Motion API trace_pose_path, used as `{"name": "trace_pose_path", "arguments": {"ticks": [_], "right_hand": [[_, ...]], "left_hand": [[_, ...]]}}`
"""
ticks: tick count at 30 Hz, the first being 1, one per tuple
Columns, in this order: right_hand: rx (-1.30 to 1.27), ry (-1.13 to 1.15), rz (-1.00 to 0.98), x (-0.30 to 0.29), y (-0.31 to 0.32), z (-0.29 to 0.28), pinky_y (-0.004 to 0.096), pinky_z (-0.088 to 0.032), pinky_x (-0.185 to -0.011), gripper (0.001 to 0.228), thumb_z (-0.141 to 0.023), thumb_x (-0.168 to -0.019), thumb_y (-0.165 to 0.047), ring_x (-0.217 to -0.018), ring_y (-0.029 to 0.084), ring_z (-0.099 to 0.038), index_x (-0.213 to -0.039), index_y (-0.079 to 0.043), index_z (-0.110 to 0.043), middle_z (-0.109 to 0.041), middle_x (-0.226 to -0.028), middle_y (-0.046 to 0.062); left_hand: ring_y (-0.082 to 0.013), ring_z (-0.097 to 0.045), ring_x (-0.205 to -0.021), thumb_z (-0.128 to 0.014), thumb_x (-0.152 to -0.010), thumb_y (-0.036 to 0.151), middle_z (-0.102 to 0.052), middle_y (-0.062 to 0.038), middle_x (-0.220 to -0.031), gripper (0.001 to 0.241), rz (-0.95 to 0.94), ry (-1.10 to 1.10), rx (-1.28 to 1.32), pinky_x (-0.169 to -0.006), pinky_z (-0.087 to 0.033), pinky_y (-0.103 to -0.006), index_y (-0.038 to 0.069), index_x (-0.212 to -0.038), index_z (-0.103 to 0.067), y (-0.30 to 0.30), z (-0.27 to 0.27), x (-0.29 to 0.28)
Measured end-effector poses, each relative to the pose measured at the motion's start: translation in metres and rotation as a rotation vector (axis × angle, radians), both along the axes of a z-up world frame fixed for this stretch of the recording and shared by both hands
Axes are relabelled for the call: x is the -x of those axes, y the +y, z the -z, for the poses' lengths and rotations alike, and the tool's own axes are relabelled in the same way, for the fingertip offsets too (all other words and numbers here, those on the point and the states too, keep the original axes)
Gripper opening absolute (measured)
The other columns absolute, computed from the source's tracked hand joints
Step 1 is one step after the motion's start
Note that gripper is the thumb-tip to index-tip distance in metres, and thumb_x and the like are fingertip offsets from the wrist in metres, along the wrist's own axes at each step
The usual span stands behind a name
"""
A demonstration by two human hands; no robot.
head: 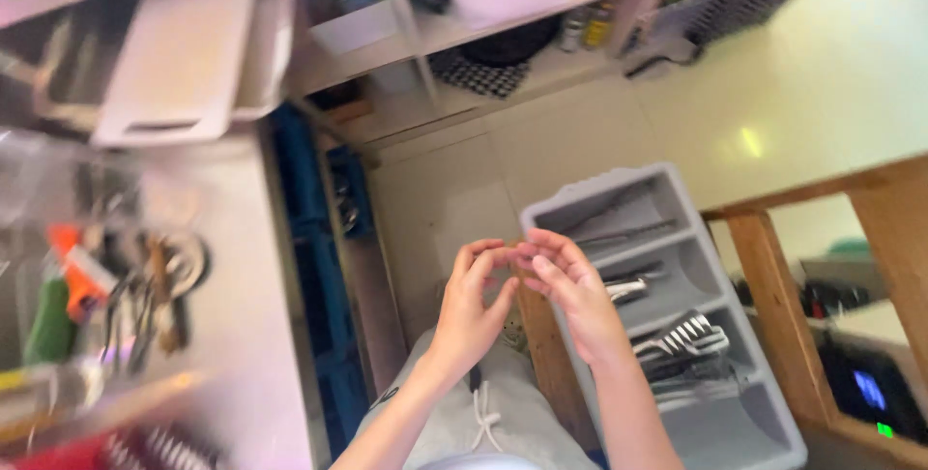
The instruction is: Organize silverware and tongs into a sorting tray behind a bar.
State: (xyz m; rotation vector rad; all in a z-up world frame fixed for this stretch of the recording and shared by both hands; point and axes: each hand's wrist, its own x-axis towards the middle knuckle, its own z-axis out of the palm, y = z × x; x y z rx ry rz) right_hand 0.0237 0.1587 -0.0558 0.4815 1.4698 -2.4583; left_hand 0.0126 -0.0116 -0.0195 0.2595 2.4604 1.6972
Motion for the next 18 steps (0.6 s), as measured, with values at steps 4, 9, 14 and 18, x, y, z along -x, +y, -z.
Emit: {"name": "trace_pose_path", "arguments": {"ticks": [4,9,14,18], "right_hand": [[0.002,0.012,-0.180,0.002,-0.048,-0.015,0.036,-0.053,-0.099,0.045,-0.062,-0.096,-0.022,-0.120,0.016,-0.063,-0.139,-0.008,-0.056,-0.066,-0.126,0.007],[-0.052,0.021,-0.415,-0.003,-0.115,-0.028,0.030,-0.051,-0.092,0.044,-0.064,-0.095,-0.021,-0.116,0.013,-0.063,-0.137,-0.009,-0.058,-0.065,-0.126,0.003],[-0.043,0.061,-0.614,-0.019,-0.180,-0.035,0.029,-0.049,-0.092,0.041,-0.063,-0.098,-0.019,-0.114,0.012,-0.061,-0.137,-0.008,-0.059,-0.065,-0.125,0.005],[-0.073,0.085,-0.746,-0.045,-0.238,-0.038,0.032,-0.051,-0.096,0.039,-0.062,-0.098,-0.019,-0.116,0.012,-0.060,-0.135,-0.007,-0.061,-0.065,-0.125,0.003]], "left_hand": [[-0.0266,-0.065,-0.118,-0.070,-0.088,0.008,-0.057,-0.011,-0.135,0.037,-0.133,-0.006,0.018,-0.092,-0.057,-0.0373,0.011,-0.125,-0.066,-0.044,-0.012,-0.019],[-0.0268,-0.067,-0.115,-0.073,-0.090,0.011,-0.060,-0.012,-0.128,0.041,-0.248,0.035,0.102,-0.095,-0.055,-0.0357,0.007,-0.129,-0.061,-0.103,-0.018,-0.060],[-0.0276,-0.066,-0.113,-0.074,-0.089,0.011,-0.059,-0.012,-0.129,0.039,-0.464,0.002,0.078,-0.088,-0.055,-0.0350,0.007,-0.126,-0.062,-0.154,-0.036,-0.108],[-0.0264,-0.069,-0.107,-0.071,-0.090,0.008,-0.066,-0.010,-0.122,0.029,-0.678,0.032,0.041,-0.088,-0.056,-0.0343,0.006,-0.118,-0.067,-0.198,-0.036,-0.157]]}}
